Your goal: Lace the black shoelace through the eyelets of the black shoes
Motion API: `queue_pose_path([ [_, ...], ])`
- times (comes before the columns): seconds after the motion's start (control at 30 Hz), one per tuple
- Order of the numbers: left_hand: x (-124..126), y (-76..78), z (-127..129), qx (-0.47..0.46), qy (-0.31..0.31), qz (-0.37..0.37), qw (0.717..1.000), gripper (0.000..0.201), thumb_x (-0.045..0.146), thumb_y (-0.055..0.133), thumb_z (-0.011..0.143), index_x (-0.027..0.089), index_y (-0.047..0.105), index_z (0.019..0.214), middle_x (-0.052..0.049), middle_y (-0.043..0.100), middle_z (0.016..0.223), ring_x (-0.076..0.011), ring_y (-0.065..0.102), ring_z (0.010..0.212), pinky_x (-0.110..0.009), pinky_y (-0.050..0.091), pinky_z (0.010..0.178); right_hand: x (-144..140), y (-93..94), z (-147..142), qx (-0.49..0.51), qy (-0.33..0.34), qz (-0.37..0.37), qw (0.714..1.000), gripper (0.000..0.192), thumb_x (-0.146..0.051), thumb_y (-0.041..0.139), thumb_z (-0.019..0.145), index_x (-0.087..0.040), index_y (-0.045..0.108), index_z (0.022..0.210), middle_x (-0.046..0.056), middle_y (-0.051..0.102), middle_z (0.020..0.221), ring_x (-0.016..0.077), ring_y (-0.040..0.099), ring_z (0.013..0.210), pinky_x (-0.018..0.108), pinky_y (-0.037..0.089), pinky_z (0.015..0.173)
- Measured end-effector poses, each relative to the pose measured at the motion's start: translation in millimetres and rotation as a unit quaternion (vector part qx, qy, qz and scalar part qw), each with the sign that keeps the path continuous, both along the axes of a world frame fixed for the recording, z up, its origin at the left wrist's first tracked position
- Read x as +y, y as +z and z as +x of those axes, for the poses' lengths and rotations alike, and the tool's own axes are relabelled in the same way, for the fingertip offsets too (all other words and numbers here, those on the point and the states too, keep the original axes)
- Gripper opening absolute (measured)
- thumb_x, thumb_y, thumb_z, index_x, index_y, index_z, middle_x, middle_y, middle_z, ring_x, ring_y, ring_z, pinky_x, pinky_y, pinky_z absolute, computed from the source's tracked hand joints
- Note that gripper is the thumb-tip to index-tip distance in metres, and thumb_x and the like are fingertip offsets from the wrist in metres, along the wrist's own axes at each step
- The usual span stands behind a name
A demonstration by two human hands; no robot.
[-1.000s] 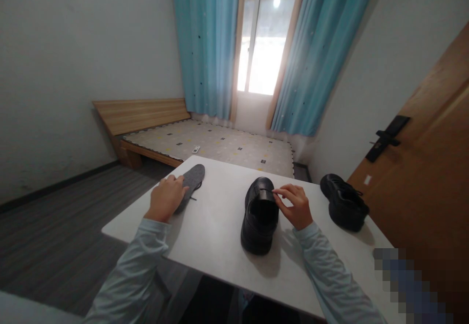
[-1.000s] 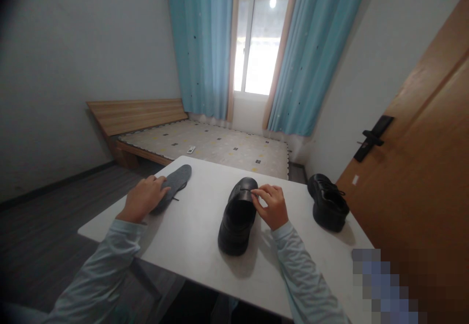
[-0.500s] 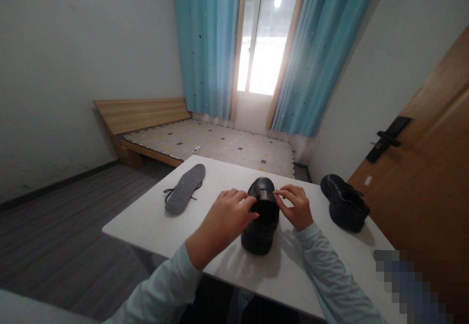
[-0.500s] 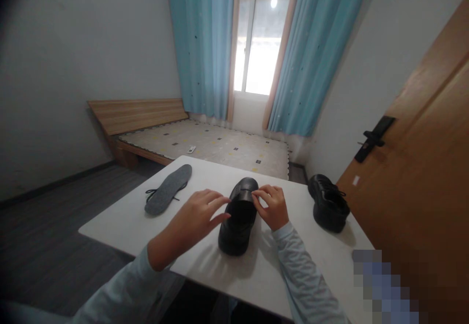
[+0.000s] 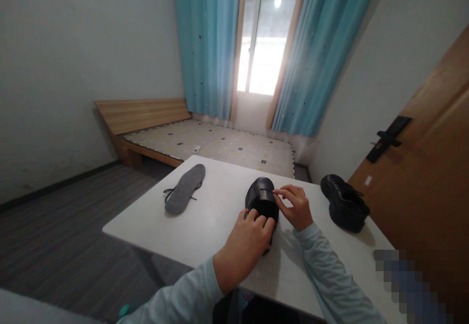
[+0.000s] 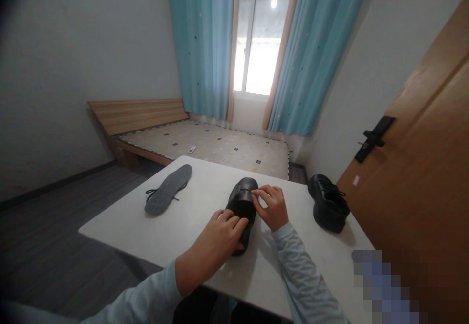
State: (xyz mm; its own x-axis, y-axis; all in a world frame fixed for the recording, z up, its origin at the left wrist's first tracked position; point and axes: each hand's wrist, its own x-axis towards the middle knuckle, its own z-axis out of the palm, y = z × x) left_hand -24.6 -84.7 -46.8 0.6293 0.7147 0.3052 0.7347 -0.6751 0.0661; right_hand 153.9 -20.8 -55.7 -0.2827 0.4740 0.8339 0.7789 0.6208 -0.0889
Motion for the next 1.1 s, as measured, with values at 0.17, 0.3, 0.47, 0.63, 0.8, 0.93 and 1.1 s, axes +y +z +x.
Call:
queue_pose_path([
  [0.17,1.3,5.2,-0.5,0.0,-0.005,-0.018,1.0,0.034,0.028,0.073,0.068,0.016,0.052,0.092,-0.005,0.065,0.089,-0.0255,0.055,0.091,-0.041,0.043,0.078,-0.3,-0.3,-0.3,-0.005,-0.007,-0.001,1.0,0.008,-0.019,0.058,0.08,-0.02,0.065,0.082,0.003,0.063,0.074,0.0157,0.056,0.071,0.033,0.04,0.074],
  [0.3,2.7,6.2,-2.8,-0.004,-0.01,-0.018,1.0,0.034,0.028,0.073,0.067,0.016,0.053,0.092,-0.004,0.066,0.089,-0.0249,0.056,0.09,-0.041,0.044,0.078,-2.0,0.0,-0.3,-0.011,-0.006,-0.002,1.0,0.008,-0.018,0.057,0.081,-0.019,0.065,0.082,0.003,0.063,0.074,0.0159,0.057,0.07,0.034,0.04,0.074],
  [0.47,4.7,9.2,-7.9,-0.015,-0.015,-0.02,1.0,0.026,0.025,0.069,0.072,0.018,0.055,0.092,-0.004,0.066,0.09,-0.0228,0.055,0.09,-0.037,0.045,0.077,-2.3,1.0,0.0,-0.014,-0.005,0.004,1.0,0.01,-0.018,0.055,0.082,-0.019,0.065,0.085,0.003,0.063,0.075,0.0163,0.056,0.072,0.034,0.04,0.074],
  [0.63,6.6,13.7,-16.1,-0.029,-0.006,-0.03,0.999,0.022,0.023,0.066,0.074,0.02,0.057,0.094,-0.003,0.065,0.092,-0.021,0.052,0.093,-0.035,0.044,0.08,-2.0,-0.9,0.9,-0.009,-0.01,0.007,1.0,0.013,-0.017,0.052,0.083,-0.018,0.063,0.09,0.003,0.063,0.074,0.0165,0.057,0.072,0.034,0.039,0.074],
  [0.8,9.3,13.1,-25.7,-0.047,0.0,-0.038,0.998,0.026,0.023,0.066,0.074,0.022,0.058,0.099,-0.001,0.064,0.093,-0.0198,0.05,0.097,-0.032,0.044,0.081,-2.1,-1.6,1.6,-0.002,-0.017,0.006,1.0,0.015,-0.016,0.051,0.084,-0.017,0.063,0.091,0.003,0.063,0.074,0.0157,0.056,0.069,0.034,0.039,0.074],
  [0.93,11.6,12.9,-35.5,-0.057,0.012,-0.036,0.998,0.028,0.024,0.065,0.075,0.024,0.059,0.103,-0.002,0.063,0.095,-0.0188,0.049,0.098,-0.03,0.044,0.08,-2.6,-0.6,2.1,0.0,-0.021,0.005,1.0,0.016,-0.016,0.05,0.084,-0.018,0.063,0.092,0.002,0.063,0.073,0.0154,0.056,0.069,0.034,0.039,0.075],
  [1.1,15.6,14.6,-55.4,-0.082,0.036,-0.016,0.996,0.032,0.021,0.065,0.075,0.025,0.059,0.106,-0.003,0.062,0.097,-0.0193,0.048,0.102,-0.03,0.046,0.08,-2.8,-1.0,2.1,0.001,-0.02,0.003,1.0,0.016,-0.016,0.05,0.084,-0.019,0.063,0.093,0.001,0.063,0.072,0.0147,0.055,0.067,0.034,0.038,0.075],
])
